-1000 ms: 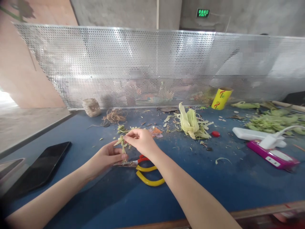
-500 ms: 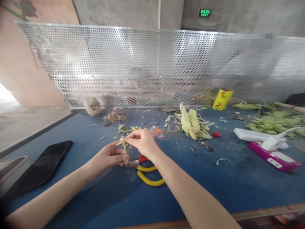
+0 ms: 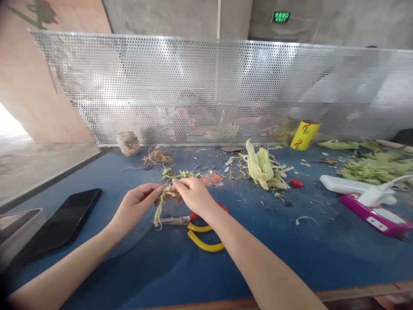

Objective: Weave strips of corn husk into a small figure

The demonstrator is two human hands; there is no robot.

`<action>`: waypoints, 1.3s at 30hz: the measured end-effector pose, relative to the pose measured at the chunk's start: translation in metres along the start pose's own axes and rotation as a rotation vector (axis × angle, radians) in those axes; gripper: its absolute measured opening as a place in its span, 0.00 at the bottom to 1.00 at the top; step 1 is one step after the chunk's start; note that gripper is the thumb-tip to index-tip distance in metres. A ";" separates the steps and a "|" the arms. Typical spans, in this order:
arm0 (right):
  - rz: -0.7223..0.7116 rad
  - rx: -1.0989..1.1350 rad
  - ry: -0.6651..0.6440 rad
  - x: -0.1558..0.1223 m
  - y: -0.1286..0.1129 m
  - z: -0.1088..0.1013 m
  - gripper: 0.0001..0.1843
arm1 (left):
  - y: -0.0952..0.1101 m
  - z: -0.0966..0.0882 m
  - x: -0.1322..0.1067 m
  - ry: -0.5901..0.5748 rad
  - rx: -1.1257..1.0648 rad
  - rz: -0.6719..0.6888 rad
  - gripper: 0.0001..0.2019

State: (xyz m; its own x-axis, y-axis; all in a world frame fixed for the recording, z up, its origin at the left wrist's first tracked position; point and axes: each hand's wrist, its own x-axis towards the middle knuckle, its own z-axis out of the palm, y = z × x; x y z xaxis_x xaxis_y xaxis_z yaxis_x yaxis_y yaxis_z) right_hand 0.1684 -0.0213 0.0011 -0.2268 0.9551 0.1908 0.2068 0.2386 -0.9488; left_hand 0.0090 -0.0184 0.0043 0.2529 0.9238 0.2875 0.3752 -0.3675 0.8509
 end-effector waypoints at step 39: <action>0.170 -0.092 0.080 0.004 0.013 -0.004 0.11 | -0.016 0.002 0.011 0.150 -0.370 -0.245 0.15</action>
State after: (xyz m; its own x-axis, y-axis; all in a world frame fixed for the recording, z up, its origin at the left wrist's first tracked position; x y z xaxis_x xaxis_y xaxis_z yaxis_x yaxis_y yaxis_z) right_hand 0.1740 -0.0133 -0.0089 -0.1058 0.9930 0.0524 0.3229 0.0842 -0.9427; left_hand 0.0074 -0.0029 -0.0069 0.0543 0.9939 0.0955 0.0576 -0.0986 0.9935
